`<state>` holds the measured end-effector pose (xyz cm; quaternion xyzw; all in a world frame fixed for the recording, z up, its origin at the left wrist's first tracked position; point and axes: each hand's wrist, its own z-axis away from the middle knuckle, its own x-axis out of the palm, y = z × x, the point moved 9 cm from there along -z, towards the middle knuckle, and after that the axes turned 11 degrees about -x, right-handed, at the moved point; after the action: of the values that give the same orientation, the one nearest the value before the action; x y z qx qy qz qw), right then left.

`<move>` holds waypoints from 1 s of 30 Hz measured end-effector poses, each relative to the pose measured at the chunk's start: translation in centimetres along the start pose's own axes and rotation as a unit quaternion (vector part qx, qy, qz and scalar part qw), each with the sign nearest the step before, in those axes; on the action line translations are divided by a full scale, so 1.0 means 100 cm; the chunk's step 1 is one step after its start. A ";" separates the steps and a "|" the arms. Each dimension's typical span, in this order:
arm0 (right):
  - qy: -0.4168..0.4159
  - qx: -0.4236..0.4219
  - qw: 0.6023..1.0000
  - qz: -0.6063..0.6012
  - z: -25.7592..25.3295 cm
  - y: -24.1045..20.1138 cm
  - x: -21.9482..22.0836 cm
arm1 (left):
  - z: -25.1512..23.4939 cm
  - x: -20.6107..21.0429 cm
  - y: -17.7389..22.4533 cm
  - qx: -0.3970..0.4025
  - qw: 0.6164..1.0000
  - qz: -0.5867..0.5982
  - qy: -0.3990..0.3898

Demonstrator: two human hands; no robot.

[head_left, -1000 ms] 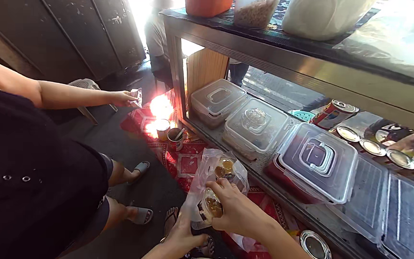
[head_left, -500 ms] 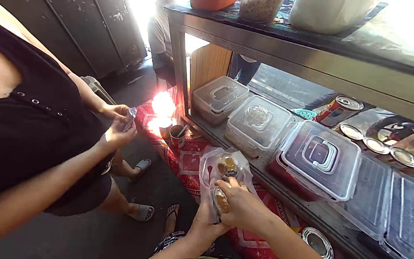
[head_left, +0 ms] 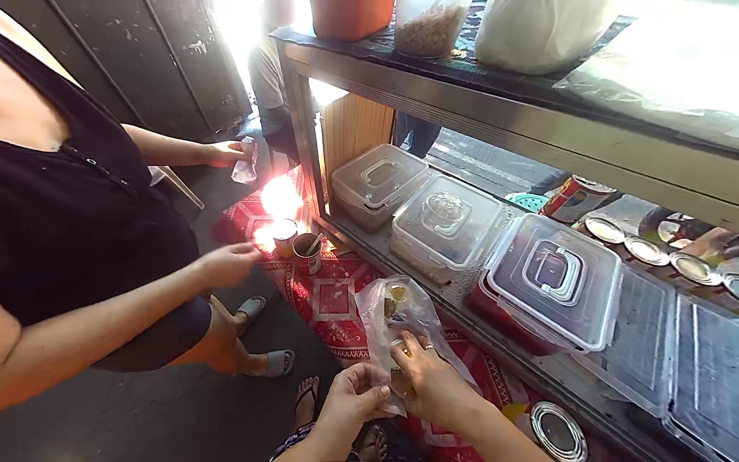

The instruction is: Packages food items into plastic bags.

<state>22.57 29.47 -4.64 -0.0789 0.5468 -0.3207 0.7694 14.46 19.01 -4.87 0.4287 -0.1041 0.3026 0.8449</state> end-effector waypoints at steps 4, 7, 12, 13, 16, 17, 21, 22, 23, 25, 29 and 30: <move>0.033 -0.012 0.999 -0.039 0.004 0.001 0.001 | -0.009 -0.013 -0.008 -0.025 0.999 -0.022 0.042; 0.119 -0.020 0.991 -0.058 0.028 -0.004 -0.021 | -0.010 -0.008 -0.011 -0.059 0.996 -0.062 0.027; 0.439 0.104 0.892 0.034 0.098 0.027 -0.063 | -0.008 -0.002 -0.006 -0.033 0.999 -0.042 -0.006; 0.413 0.163 0.896 0.010 0.100 0.045 -0.050 | -0.009 -0.002 -0.006 -0.036 0.999 -0.033 -0.005; 0.281 0.265 0.906 -0.174 0.091 0.089 0.005 | -0.011 0.000 -0.004 -0.040 0.999 -0.033 -0.008; 0.277 0.263 0.899 -0.216 0.088 0.095 0.013 | -0.011 0.001 -0.002 -0.039 0.999 -0.037 -0.008; 0.300 0.205 0.905 -0.222 0.086 0.086 -0.016 | -0.006 0.002 0.011 -0.026 0.999 -0.044 -0.013; 0.308 0.192 0.909 -0.205 0.087 0.082 -0.029 | -0.005 0.002 0.015 -0.024 0.999 -0.035 -0.016; 0.298 0.188 0.917 -0.187 0.087 0.079 -0.039 | -0.005 0.002 0.018 -0.025 0.999 -0.026 -0.018; 0.271 0.180 0.934 -0.150 0.085 0.075 -0.053 | -0.005 0.005 0.023 -0.029 0.999 -0.011 -0.026; 0.226 0.174 0.955 -0.081 0.077 0.071 -0.075 | -0.006 0.017 0.026 -0.053 0.997 0.023 -0.055; 0.226 0.172 0.956 -0.074 0.076 0.069 -0.082 | -0.005 0.020 0.028 -0.058 0.996 0.039 -0.060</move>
<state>30.51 37.87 1.51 0.0886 0.6356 -0.4752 0.6019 14.31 21.56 -2.45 0.3923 -0.1886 0.3021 0.8481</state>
